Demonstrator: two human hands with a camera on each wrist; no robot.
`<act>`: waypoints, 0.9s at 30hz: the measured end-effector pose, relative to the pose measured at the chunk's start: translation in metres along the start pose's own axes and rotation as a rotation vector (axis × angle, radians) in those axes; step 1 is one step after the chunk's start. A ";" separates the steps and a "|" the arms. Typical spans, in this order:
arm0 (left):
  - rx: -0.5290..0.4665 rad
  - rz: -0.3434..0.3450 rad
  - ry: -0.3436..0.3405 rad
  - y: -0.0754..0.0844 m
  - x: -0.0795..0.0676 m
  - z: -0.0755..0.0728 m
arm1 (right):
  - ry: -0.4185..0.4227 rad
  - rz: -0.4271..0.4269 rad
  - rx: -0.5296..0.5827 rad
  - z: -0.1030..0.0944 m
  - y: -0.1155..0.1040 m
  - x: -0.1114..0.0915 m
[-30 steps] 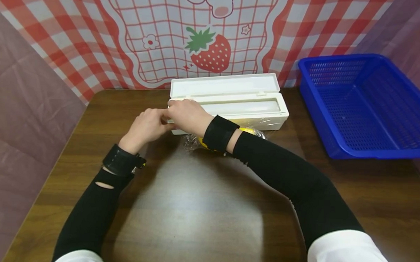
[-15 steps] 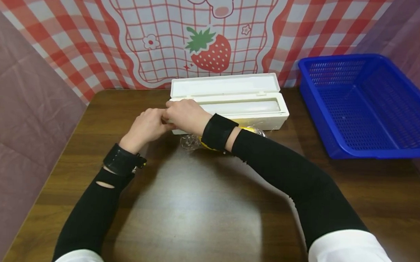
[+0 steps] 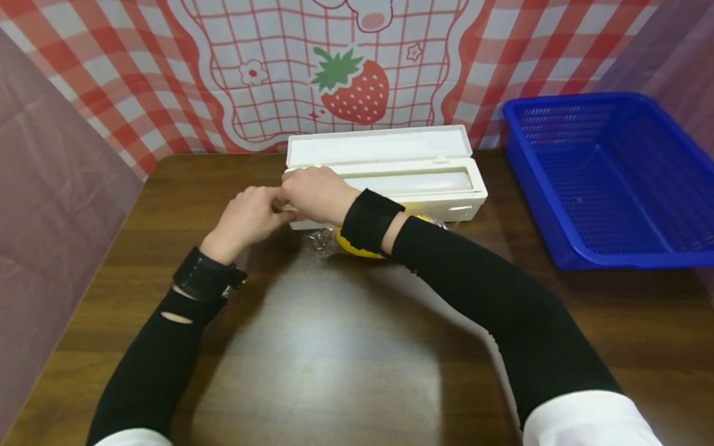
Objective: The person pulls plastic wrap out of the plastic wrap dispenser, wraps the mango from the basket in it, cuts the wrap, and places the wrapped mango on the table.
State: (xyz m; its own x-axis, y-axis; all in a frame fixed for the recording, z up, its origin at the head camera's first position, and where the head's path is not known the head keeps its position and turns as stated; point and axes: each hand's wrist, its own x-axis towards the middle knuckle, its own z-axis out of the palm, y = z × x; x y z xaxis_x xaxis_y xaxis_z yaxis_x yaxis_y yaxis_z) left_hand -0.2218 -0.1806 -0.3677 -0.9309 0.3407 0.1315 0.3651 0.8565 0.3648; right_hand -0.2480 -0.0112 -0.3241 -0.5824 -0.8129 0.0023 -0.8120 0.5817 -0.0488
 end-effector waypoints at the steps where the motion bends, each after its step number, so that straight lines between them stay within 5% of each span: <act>1: 0.003 -0.005 0.003 -0.001 0.000 0.000 | 0.007 -0.007 -0.003 0.001 0.000 0.001; 27: 0.002 -0.050 -0.026 -0.001 0.000 -0.001 | -0.050 -0.042 -0.008 -0.002 -0.001 -0.001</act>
State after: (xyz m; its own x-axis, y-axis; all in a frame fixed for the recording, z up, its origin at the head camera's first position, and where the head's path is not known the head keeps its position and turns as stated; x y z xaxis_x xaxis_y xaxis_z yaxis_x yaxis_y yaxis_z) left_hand -0.2221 -0.1824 -0.3671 -0.9474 0.3072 0.0895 0.3180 0.8735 0.3685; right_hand -0.2467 -0.0108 -0.3220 -0.5456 -0.8368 -0.0460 -0.8358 0.5474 -0.0421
